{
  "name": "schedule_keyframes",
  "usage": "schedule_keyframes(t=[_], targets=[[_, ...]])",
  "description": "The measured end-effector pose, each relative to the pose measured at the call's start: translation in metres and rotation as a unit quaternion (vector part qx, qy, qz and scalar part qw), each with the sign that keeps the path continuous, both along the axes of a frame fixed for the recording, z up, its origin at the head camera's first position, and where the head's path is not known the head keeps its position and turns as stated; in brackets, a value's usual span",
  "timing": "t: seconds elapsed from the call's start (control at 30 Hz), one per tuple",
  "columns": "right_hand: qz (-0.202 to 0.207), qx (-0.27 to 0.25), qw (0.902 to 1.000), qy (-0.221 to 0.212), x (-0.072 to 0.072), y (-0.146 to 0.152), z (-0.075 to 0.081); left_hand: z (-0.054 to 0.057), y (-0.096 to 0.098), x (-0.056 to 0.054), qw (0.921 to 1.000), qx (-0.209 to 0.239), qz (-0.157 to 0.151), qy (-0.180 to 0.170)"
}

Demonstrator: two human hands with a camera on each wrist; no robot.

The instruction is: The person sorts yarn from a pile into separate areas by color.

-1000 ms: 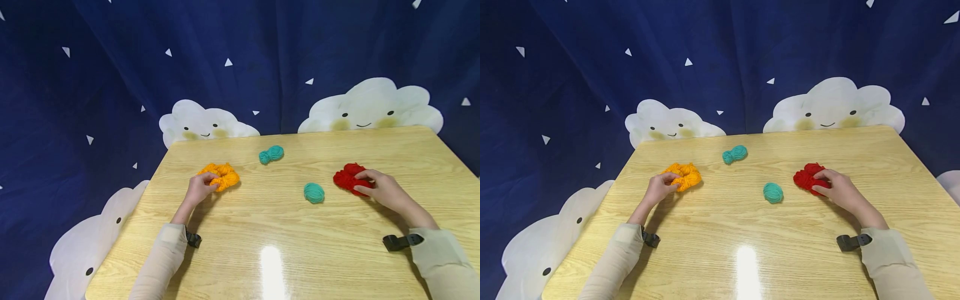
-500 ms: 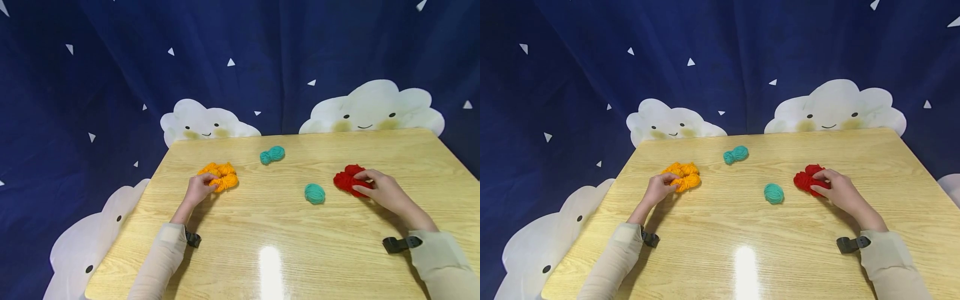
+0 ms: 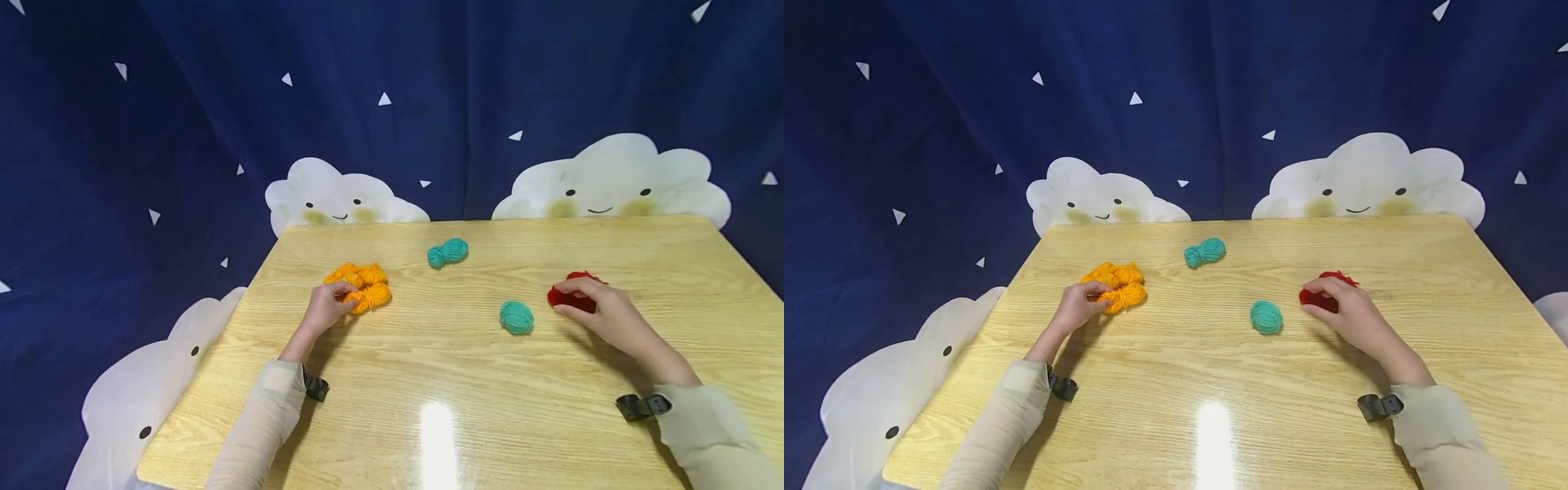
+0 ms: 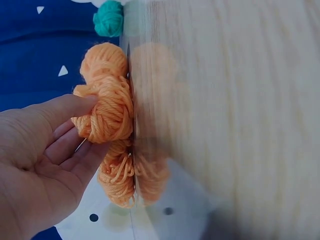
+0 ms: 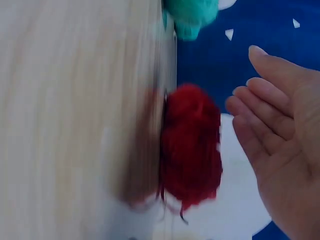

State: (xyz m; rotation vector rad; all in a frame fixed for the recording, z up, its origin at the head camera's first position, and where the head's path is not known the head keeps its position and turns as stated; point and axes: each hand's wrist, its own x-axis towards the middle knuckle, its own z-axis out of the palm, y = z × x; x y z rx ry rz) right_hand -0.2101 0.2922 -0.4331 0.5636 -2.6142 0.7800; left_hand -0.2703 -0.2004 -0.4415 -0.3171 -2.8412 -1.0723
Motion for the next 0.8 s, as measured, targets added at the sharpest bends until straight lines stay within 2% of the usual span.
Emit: schedule_keyframes(t=[0.2,0.33,0.47,0.57,0.8], targets=[[0.029,0.013,0.9994,-0.014,-0.005,-0.019,-0.003,0.001,0.000,0.001,1.0000,-0.005,-0.007,-0.003],[0.041,0.012,0.9966,-0.071,-0.009,-0.029,-0.001,0.002,0.000,0.001,1.0000,-0.004,-0.004,-0.005],[0.047,0.008,0.9883,-0.144,-0.012,-0.039,0.000,0.001,0.000,0.001,0.9999,0.002,-0.006,-0.010],[0.048,0.010,0.9829,-0.177,-0.013,-0.045,0.000,0.001,0.000,0.000,0.9998,0.009,-0.008,-0.014],[0.062,0.015,0.9800,-0.188,-0.016,-0.054,-0.002,0.002,-0.001,0.000,0.9997,0.010,-0.007,-0.022]])
